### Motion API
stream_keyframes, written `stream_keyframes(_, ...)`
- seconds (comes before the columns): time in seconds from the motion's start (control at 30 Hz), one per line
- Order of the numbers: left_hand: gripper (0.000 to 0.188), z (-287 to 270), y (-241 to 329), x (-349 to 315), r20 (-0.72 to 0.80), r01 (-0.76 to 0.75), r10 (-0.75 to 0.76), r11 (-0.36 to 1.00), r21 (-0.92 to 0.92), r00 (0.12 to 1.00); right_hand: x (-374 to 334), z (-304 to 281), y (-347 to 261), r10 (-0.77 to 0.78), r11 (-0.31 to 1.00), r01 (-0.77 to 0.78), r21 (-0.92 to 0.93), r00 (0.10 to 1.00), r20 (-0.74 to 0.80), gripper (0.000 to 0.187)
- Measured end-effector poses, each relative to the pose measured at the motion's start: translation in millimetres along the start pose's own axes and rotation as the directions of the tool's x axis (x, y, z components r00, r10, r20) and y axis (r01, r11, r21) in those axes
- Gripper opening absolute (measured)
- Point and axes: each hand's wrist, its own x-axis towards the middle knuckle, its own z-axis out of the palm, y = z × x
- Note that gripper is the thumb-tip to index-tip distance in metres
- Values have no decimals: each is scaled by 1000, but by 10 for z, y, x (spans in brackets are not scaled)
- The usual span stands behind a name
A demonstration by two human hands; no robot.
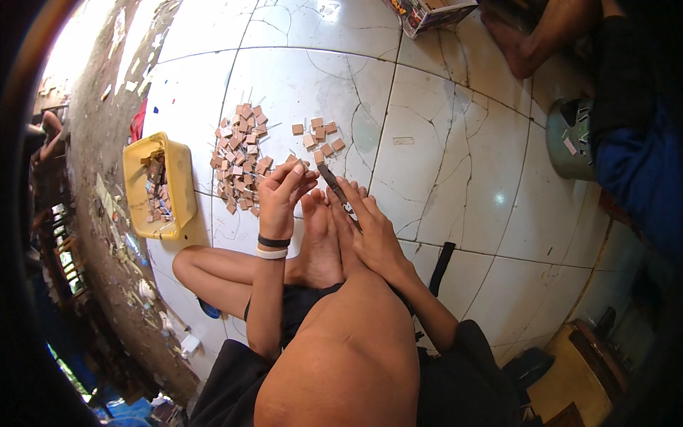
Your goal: The person sits on the floor and uses a utility knife to trim and shape small wooden blocks. They pick up blocks from a pile, shave off edges, and place the finished pieces back onto the floor.
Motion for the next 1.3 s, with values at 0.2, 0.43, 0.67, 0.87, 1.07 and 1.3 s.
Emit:
stream_keyframes(0.2,21,-21,-27,-11,47,31,-32,999,20,998,21,47,52,-34,999,34,-3,999,-26,67)
stream_keyframes(0.43,33,76,-102,-7,-24,38,-44,977,-212,999,30,45,47,-10,1000,10,-20,1000,10,70)
stream_keyframes(0.67,32,42,-25,-1,26,92,-89,975,-204,996,54,60,46,-64,997,62,-54,998,-21,71)
stream_keyframes(0.87,31,18,36,-2,65,100,-88,974,-204,994,58,72,36,-86,996,86,-38,996,-18,68)
stream_keyframes(1.07,34,-7,66,9,86,123,-109,975,-183,990,70,59,-8,-71,997,71,-29,997,5,67)
stream_keyframes(1.3,50,51,29,19,180,150,-112,966,-210,977,64,46,53,-136,989,138,-46,989,57,71)
